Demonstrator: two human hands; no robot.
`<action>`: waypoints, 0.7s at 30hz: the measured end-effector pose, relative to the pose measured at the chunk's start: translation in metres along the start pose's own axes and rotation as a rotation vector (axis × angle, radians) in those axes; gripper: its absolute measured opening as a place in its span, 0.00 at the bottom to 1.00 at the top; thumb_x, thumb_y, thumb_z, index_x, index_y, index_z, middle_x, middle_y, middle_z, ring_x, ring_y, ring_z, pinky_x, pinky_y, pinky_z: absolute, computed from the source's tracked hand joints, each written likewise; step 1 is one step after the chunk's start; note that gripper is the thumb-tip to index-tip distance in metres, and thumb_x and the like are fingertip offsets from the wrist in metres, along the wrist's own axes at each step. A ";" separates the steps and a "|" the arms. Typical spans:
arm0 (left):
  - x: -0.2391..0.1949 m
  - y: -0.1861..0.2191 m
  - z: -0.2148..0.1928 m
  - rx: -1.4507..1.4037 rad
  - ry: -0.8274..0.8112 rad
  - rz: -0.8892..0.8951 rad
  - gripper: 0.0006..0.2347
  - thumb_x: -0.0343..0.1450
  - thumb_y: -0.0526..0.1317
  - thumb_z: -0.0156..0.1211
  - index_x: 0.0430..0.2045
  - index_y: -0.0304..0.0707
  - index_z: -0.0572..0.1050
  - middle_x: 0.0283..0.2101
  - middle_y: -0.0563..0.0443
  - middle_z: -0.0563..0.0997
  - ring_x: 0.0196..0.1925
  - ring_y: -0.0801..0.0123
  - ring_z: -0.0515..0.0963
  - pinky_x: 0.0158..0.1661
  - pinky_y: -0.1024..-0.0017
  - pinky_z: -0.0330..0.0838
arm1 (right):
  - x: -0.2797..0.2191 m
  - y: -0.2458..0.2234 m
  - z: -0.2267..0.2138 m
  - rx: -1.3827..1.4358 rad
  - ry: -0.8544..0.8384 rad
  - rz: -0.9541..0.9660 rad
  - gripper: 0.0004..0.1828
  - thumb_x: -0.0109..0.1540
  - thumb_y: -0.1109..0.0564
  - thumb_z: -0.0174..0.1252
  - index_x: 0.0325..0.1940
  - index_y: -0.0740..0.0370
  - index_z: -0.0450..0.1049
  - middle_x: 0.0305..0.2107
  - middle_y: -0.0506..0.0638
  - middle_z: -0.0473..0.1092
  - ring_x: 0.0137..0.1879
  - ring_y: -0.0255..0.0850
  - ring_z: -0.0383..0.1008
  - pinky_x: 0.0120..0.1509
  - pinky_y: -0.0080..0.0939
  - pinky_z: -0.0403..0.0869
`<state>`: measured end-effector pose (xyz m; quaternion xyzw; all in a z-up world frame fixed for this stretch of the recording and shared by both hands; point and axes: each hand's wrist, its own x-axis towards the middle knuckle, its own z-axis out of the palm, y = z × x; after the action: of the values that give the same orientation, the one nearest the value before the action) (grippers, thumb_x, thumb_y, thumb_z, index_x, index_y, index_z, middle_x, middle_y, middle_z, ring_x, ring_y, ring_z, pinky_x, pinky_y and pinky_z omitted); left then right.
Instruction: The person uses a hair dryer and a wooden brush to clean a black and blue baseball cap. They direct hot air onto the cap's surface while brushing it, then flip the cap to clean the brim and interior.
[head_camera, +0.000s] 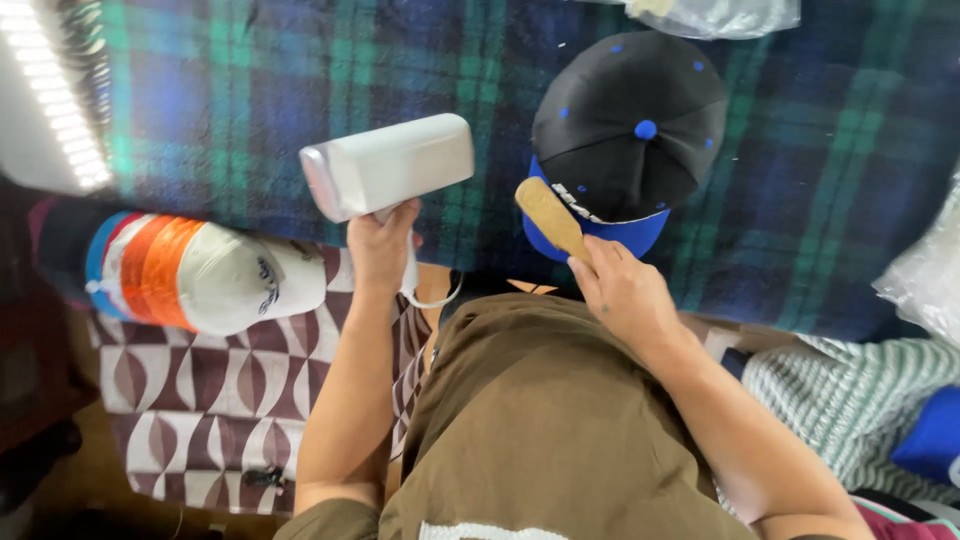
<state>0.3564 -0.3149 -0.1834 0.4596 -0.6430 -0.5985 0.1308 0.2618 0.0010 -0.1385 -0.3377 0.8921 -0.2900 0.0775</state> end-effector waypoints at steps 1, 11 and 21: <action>-0.003 0.006 -0.001 0.011 -0.026 -0.006 0.15 0.67 0.39 0.66 0.42 0.25 0.75 0.22 0.46 0.77 0.16 0.65 0.80 0.16 0.70 0.77 | 0.004 -0.010 -0.012 -0.195 -0.083 -0.205 0.14 0.69 0.44 0.52 0.46 0.54 0.75 0.33 0.47 0.72 0.42 0.43 0.77 0.39 0.37 0.77; -0.034 0.057 0.015 0.363 -0.083 -0.029 0.15 0.66 0.47 0.67 0.17 0.30 0.80 0.12 0.42 0.76 0.18 0.68 0.78 0.24 0.65 0.73 | -0.054 0.031 -0.025 -0.114 -0.143 -0.101 0.16 0.65 0.36 0.54 0.49 0.41 0.80 0.24 0.42 0.70 0.31 0.42 0.77 0.33 0.41 0.75; -0.075 0.050 0.017 0.067 -0.213 0.482 0.11 0.73 0.41 0.61 0.17 0.43 0.78 0.16 0.56 0.79 0.20 0.77 0.78 0.31 0.75 0.75 | -0.105 0.188 -0.007 -0.204 0.345 0.578 0.16 0.66 0.49 0.71 0.52 0.55 0.76 0.36 0.54 0.72 0.43 0.57 0.77 0.46 0.56 0.76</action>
<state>0.3633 -0.2546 -0.1147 0.2316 -0.7634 -0.5735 0.1859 0.2344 0.1855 -0.2462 -0.0230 0.9752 -0.2182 -0.0295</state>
